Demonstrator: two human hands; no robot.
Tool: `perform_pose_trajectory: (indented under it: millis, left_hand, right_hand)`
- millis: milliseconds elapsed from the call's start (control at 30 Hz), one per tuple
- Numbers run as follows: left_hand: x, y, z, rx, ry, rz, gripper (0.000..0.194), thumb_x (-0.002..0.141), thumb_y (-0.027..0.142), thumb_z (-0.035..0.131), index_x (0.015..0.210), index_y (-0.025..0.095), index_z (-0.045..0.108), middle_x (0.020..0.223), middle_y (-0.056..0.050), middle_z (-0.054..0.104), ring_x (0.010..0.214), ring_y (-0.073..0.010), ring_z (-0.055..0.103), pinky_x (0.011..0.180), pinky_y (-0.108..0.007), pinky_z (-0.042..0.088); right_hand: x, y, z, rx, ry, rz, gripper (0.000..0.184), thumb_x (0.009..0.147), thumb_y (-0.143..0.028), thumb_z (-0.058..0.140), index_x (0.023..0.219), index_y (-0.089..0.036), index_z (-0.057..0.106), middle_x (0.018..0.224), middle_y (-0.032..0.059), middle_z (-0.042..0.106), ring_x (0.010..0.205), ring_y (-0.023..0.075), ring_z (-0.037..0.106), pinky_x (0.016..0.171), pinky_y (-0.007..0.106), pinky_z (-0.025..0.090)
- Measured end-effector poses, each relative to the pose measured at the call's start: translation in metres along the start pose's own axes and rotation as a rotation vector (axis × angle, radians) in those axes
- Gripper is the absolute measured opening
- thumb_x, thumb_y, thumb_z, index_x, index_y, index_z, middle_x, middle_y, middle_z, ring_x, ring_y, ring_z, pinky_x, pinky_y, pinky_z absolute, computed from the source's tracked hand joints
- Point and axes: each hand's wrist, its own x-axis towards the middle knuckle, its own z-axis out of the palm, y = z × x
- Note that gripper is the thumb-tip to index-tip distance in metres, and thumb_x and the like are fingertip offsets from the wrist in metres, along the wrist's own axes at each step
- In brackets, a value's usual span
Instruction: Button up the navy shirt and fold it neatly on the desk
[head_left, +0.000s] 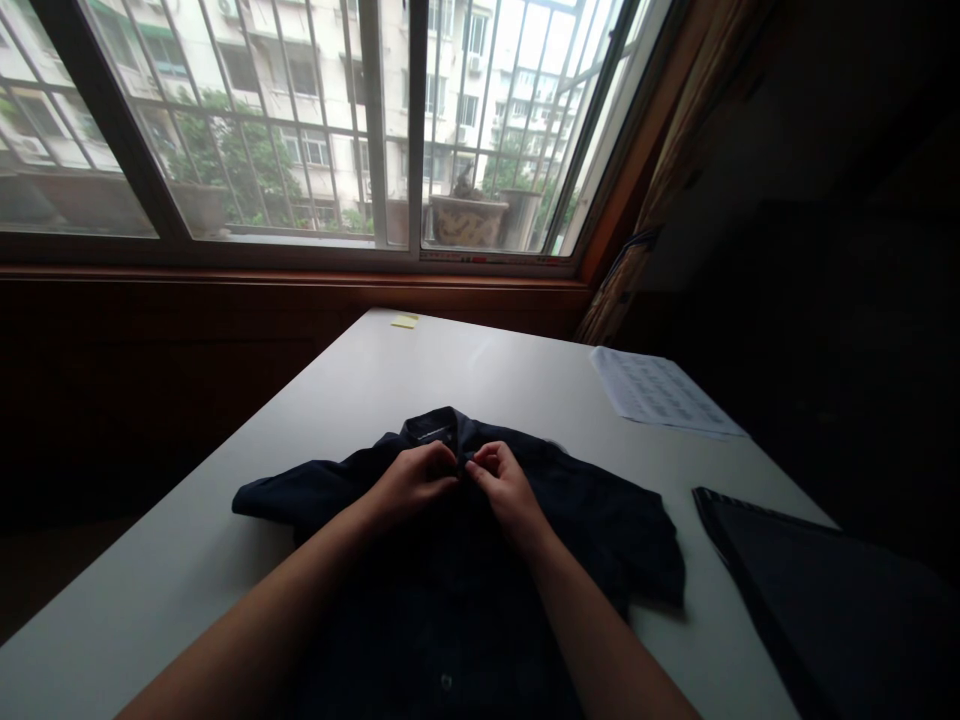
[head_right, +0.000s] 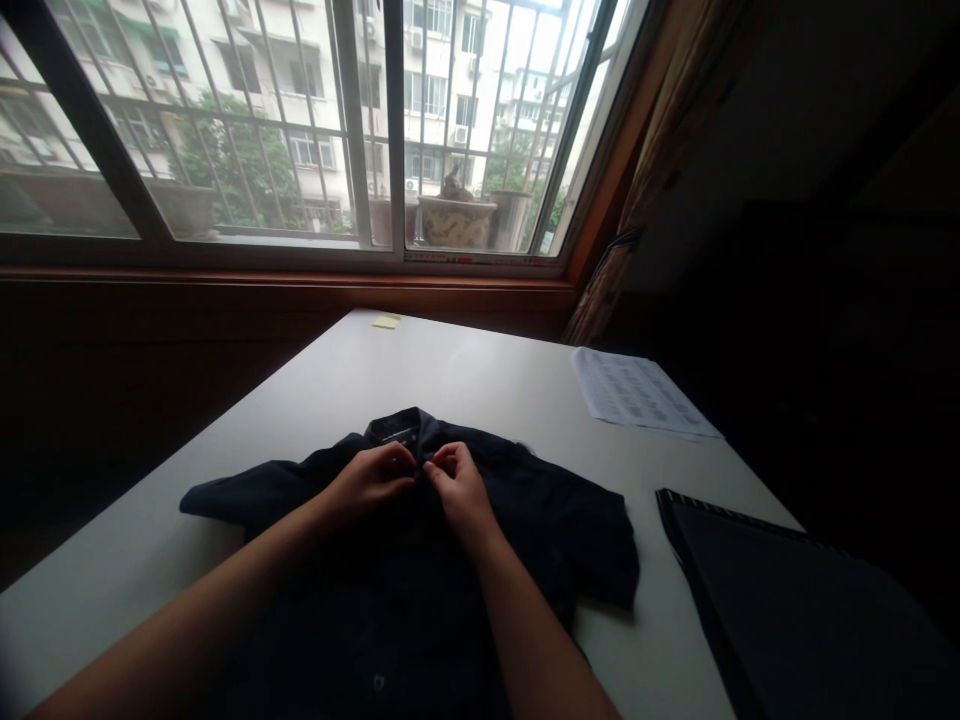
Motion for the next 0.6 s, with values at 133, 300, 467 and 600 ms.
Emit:
perform_pose_trajectory:
  millis: [133, 300, 467, 600]
  left_hand:
    - [0.0003, -0.0022, 0.0013, -0.019, 0.019, 0.003, 0.022, 0.081, 0.022, 0.074, 0.100, 0.015, 0.066, 0.086, -0.003, 0.068, 0.074, -0.0156, 0.064, 0.066, -0.026, 0.051]
    - [0.0008, -0.0068, 0.0048, -0.054, 0.066, 0.015, 0.015, 0.082, 0.019, 0.072, 0.095, 0.016, 0.065, 0.089, -0.003, 0.065, 0.071, -0.0139, 0.064, 0.065, -0.025, 0.052]
    - [-0.0004, -0.0084, 0.0061, 0.068, 0.062, 0.093, 0.015, 0.082, 0.018, 0.075, 0.093, 0.017, 0.065, 0.093, -0.002, 0.062, 0.075, -0.0138, 0.062, 0.066, -0.024, 0.051]
    - [-0.0010, -0.0099, 0.0077, 0.149, 0.062, 0.138, 0.012, 0.085, 0.016, 0.072, 0.093, 0.018, 0.064, 0.091, -0.002, 0.061, 0.075, -0.0137, 0.060, 0.067, -0.024, 0.050]
  right_hand:
    - [0.0008, 0.0027, -0.0005, 0.007, 0.005, -0.002, 0.025, 0.081, -0.039, 0.071, 0.088, -0.024, 0.053, 0.082, -0.0008, 0.060, 0.079, 0.0194, 0.057, 0.074, 0.033, 0.043]
    - [0.0018, 0.0053, -0.0004, 0.014, 0.008, -0.007, 0.025, 0.081, -0.040, 0.071, 0.089, -0.024, 0.053, 0.083, -0.0004, 0.061, 0.079, 0.0193, 0.057, 0.074, 0.033, 0.043]
    - [0.0017, 0.0040, -0.0001, 0.015, 0.017, -0.009, 0.025, 0.080, -0.040, 0.072, 0.087, -0.023, 0.054, 0.082, -0.0005, 0.061, 0.078, 0.0192, 0.056, 0.073, 0.033, 0.042]
    - [0.0016, 0.0029, 0.0007, 0.022, 0.021, -0.010, 0.027, 0.079, -0.040, 0.073, 0.086, -0.024, 0.053, 0.083, -0.0002, 0.060, 0.079, 0.0198, 0.056, 0.075, 0.033, 0.043]
